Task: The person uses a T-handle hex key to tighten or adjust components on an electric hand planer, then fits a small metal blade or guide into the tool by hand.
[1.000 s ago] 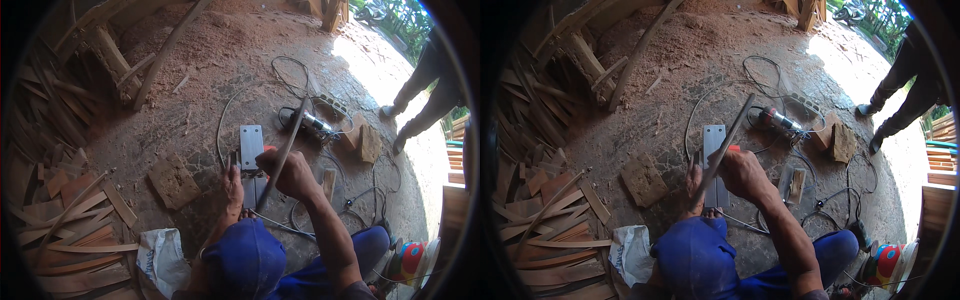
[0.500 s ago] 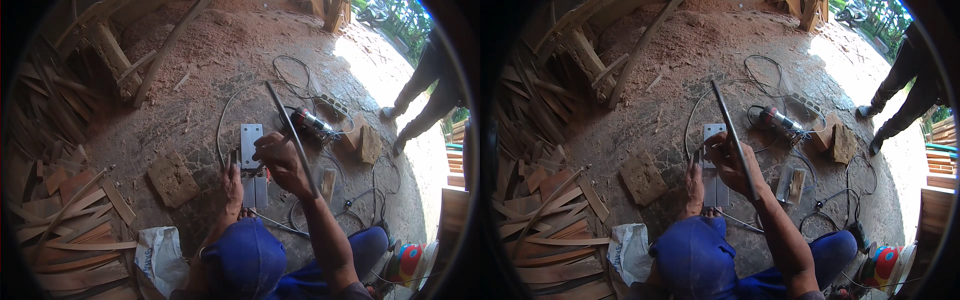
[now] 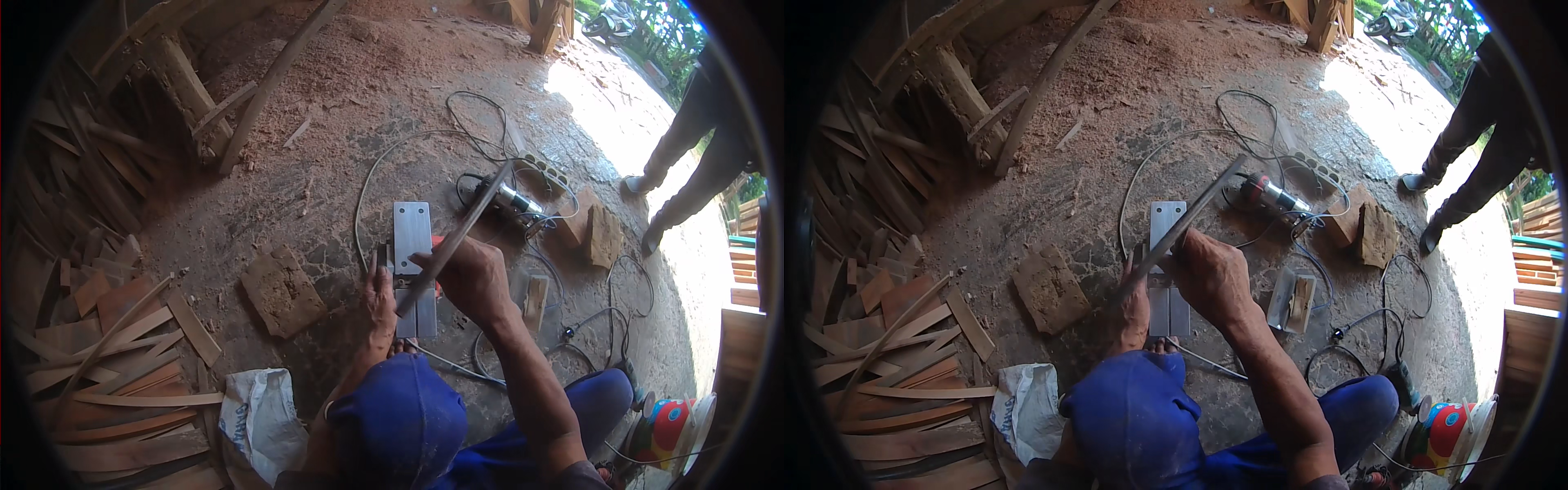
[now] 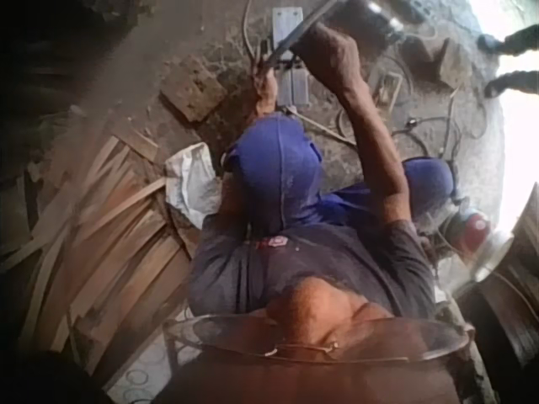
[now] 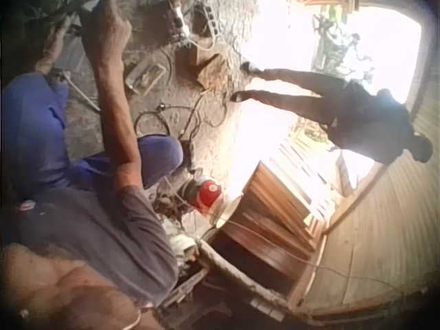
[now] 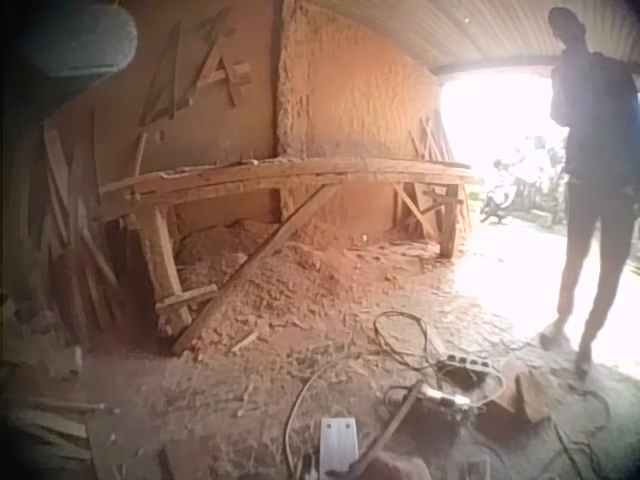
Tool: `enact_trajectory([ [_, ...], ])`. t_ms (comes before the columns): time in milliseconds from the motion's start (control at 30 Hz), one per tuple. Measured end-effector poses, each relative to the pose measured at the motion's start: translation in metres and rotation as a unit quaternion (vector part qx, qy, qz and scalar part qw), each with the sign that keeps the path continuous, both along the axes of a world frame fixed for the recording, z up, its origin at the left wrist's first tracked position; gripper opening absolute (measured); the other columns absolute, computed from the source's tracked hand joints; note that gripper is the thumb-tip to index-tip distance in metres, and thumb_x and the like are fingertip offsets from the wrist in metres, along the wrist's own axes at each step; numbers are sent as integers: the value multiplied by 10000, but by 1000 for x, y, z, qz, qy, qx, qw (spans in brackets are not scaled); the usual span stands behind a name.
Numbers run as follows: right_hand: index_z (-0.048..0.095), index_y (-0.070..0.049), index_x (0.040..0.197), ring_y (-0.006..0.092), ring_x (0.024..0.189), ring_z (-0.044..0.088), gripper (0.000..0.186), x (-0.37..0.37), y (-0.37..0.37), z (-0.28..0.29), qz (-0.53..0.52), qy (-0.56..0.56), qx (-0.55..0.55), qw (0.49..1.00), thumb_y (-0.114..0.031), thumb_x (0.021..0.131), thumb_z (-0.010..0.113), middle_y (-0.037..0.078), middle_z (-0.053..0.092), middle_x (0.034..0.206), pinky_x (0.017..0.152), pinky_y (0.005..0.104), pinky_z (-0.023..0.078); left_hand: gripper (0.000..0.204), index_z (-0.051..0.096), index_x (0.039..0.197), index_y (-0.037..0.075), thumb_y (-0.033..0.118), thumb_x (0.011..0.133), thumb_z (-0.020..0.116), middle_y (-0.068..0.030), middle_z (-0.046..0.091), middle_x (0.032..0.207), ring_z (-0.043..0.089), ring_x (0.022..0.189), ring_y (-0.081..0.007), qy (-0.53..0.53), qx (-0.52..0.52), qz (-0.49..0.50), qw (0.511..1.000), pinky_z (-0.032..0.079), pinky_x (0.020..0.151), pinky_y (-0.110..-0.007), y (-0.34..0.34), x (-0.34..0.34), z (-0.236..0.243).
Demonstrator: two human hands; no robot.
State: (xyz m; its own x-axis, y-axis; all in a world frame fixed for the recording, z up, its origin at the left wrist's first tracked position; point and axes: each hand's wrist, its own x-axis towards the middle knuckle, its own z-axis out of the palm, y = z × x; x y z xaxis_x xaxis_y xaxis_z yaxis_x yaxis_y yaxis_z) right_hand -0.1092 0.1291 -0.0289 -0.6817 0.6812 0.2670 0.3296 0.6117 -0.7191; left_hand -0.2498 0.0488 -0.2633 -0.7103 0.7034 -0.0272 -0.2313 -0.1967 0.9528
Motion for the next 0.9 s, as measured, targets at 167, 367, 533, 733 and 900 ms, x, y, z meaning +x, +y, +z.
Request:
enact_trajectory([
  [167, 619, -28, 1065, 347, 896, 703, 148, 3, -5, -2, -11, 35, -96, 995, -65, 925, 648, 157, 688, 951, 739, 418, 544, 511, 415, 1513, 36, 304, 1080, 457, -172, 505, 1463, 492, 1316, -258, -11, -24, -4, 1000, 396, 1093, -365, 1, 3, -3],
  [367, 607, -25, 1067, 374, 884, 695, 138, 6, 2, -1, 30, 21, -51, 998, -23, 933, 576, 175, 676, 944, 749, 428, 538, 501, 470, 1483, 42, 335, 1077, 479, -147, 618, 1304, 574, 1125, -214, 49, -54, 24, 997, 448, 1004, -352, 0, 3, -2],
  [533, 616, -26, 1046, 374, 870, 694, 127, 7, -3, 4, 21, 37, -31, 999, -13, 932, 561, 168, 669, 943, 740, 425, 536, 511, 464, 1484, 33, 340, 1076, 481, -138, 607, 1327, 566, 1144, -208, -2, -58, 5, 998, 442, 1001, -344, 1, 4, 1],
  [733, 621, -30, 1026, 357, 841, 695, 118, -2, -6, 4, 34, 16, -51, 998, -6, 928, 560, 160, 666, 924, 717, 424, 532, 526, 456, 1489, 31, 351, 1074, 489, -15, 576, 1002, 518, 911, -120, 18, -25, 10, 999, 450, 835, -282, -2, 2, -5],
  [900, 629, -28, 1031, 336, 827, 696, 137, -3, -4, 1, 30, 24, -55, 998, 7, 911, 572, 155, 669, 915, 705, 420, 530, 558, 446, 1490, 22, 379, 1066, 503, 50, 461, 857, 441, 804, -72, 37, -56, 3, 998, 426, 742, -252, -2, 8, 23],
])
